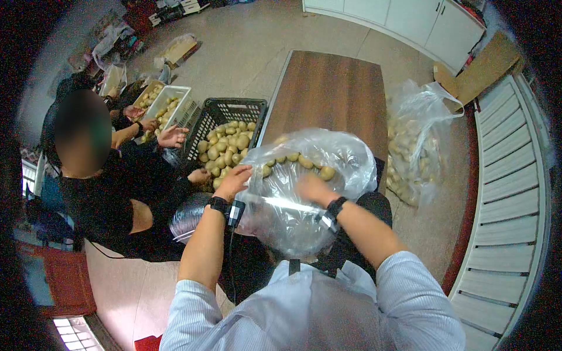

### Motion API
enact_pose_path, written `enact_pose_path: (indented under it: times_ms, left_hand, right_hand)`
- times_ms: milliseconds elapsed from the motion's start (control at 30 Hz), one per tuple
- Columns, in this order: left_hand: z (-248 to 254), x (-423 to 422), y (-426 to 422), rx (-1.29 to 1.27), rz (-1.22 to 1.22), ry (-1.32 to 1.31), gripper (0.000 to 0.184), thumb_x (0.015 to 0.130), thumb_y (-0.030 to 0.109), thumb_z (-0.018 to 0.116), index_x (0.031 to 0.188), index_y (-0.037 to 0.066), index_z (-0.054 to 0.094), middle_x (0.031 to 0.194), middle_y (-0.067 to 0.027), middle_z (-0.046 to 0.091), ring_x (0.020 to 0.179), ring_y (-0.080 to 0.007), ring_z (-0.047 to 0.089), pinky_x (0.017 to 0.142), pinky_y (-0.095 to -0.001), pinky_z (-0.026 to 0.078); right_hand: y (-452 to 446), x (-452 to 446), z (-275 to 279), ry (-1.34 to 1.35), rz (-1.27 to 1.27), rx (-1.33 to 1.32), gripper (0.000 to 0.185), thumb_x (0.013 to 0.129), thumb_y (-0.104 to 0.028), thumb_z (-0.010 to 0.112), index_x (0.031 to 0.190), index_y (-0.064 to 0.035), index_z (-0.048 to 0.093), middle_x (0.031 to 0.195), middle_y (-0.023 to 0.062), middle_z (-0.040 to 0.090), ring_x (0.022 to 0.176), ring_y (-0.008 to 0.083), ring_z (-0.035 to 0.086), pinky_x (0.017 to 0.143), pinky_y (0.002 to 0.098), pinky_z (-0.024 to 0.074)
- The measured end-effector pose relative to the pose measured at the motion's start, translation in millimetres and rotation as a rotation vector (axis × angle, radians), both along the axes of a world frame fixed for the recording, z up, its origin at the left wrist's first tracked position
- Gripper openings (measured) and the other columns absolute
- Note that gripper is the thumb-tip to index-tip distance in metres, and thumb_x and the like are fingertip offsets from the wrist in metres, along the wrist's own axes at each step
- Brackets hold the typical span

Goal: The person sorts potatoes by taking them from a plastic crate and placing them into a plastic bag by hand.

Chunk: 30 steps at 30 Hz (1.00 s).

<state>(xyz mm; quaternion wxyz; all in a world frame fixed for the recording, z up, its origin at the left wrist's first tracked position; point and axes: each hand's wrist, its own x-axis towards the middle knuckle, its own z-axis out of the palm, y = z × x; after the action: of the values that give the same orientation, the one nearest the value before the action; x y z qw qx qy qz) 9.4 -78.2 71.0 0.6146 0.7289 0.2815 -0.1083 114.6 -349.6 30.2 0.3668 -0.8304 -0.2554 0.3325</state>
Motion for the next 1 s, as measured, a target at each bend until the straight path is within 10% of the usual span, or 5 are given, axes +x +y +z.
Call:
enact_pose_path:
  times_ms: [400,867,1000]
  left_hand:
    - [-16.0,19.6,-1.3,0.491,-0.061,-0.201,0.047,0.08,0.026,0.063,0.121,0.002,0.058,0.136,-0.0232,0.044,0.128,-0.0327,0.041,0.106,-0.0354,0.032]
    - [-38.8,30.1,1.1,0.285,0.021,-0.179,0.048,0.081,0.028,0.063,0.122,0.004,0.057,0.144,-0.0235,0.034,0.134,-0.0312,0.034,0.109,-0.0337,0.027]
    - [-33.9,28.9,-1.1,0.277,0.019,-0.192,0.044,0.082,0.027,0.063,0.119,0.005,0.06,0.138,-0.0209,0.044,0.128,-0.0301,0.042,0.104,-0.034,0.033]
  right_hand:
    - [-46.4,139.6,64.6,-0.281,-0.268,-0.219,0.033,0.084,-0.03,0.053,0.096,-0.0024,0.066,0.093,0.0183,0.066,0.088,0.0312,0.062,0.079,0.0405,0.0474]
    - [-43.8,132.4,11.0,-1.174,0.104,-0.347,0.026,0.08,-0.022,0.051,0.092,-0.0035,0.066,0.095,0.0199,0.064,0.092,0.0362,0.06,0.087,0.0438,0.0456]
    - [-30.2,82.1,36.4,-0.831,0.033,-0.36,0.022,0.076,-0.019,0.058,0.085,-0.0005,0.065,0.088,0.0192,0.065,0.082,0.0338,0.064,0.075,0.0442,0.0506]
